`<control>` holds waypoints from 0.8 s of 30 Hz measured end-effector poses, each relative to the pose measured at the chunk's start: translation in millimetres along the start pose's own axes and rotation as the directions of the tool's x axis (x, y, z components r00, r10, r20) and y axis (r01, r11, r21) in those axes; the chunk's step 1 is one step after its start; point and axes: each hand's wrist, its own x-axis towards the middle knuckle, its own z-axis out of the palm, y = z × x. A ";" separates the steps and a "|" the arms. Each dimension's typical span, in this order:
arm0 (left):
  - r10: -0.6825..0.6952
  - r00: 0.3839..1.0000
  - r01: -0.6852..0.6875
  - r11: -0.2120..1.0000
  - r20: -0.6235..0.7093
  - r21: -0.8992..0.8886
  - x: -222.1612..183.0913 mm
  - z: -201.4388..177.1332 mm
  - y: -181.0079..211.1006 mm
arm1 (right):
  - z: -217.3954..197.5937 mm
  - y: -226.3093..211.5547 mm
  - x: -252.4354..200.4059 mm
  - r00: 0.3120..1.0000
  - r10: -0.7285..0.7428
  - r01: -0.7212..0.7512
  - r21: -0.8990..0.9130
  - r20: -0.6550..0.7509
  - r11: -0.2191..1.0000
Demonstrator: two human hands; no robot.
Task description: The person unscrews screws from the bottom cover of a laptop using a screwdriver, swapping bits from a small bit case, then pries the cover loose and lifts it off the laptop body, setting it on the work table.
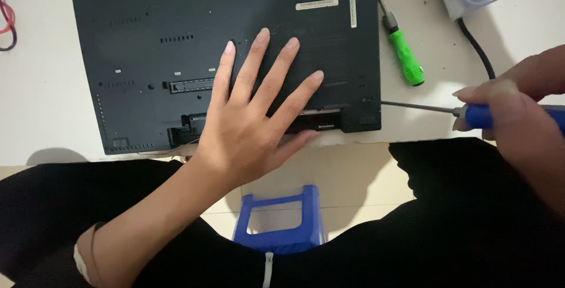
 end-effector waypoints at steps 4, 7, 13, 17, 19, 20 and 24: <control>0.006 1.000 -0.006 1.000 -0.011 0.004 -0.4 -1.0 -0.5 | -1.6 0.8 1.7 0.997 -0.074 0.074 -0.002 0.008 0.997; 0.002 0.999 -0.001 1.000 -0.041 0.007 -0.4 0.9 0.0 | -3.5 3.1 1.3 0.996 -0.085 0.085 0.006 0.039 0.996; 0.008 0.999 -0.008 1.000 -0.038 0.003 -0.8 1.4 -0.5 | -1.2 7.4 6.1 0.987 -0.160 0.161 -0.039 0.028 0.986; 0.008 0.999 -0.008 1.000 -0.042 -0.002 -0.9 0.8 -0.3 | -6.9 19.5 27.2 0.848 -0.518 0.528 -0.107 0.113 0.842; 0.008 0.999 -0.008 1.000 -0.046 0.015 -1.3 0.6 -0.3 | -7.0 17.8 28.4 0.835 -0.540 0.550 -0.102 0.110 0.829; 0.009 0.999 -0.008 1.000 -0.050 0.016 -1.0 0.4 0.0 | -7.3 16.2 28.6 0.834 -0.541 0.551 -0.104 0.107 0.828; 0.007 0.997 -0.008 1.000 -0.071 -0.020 -1.8 -0.2 -0.5 | -8.6 7.4 28.5 0.798 -0.592 0.601 -0.086 0.109 0.795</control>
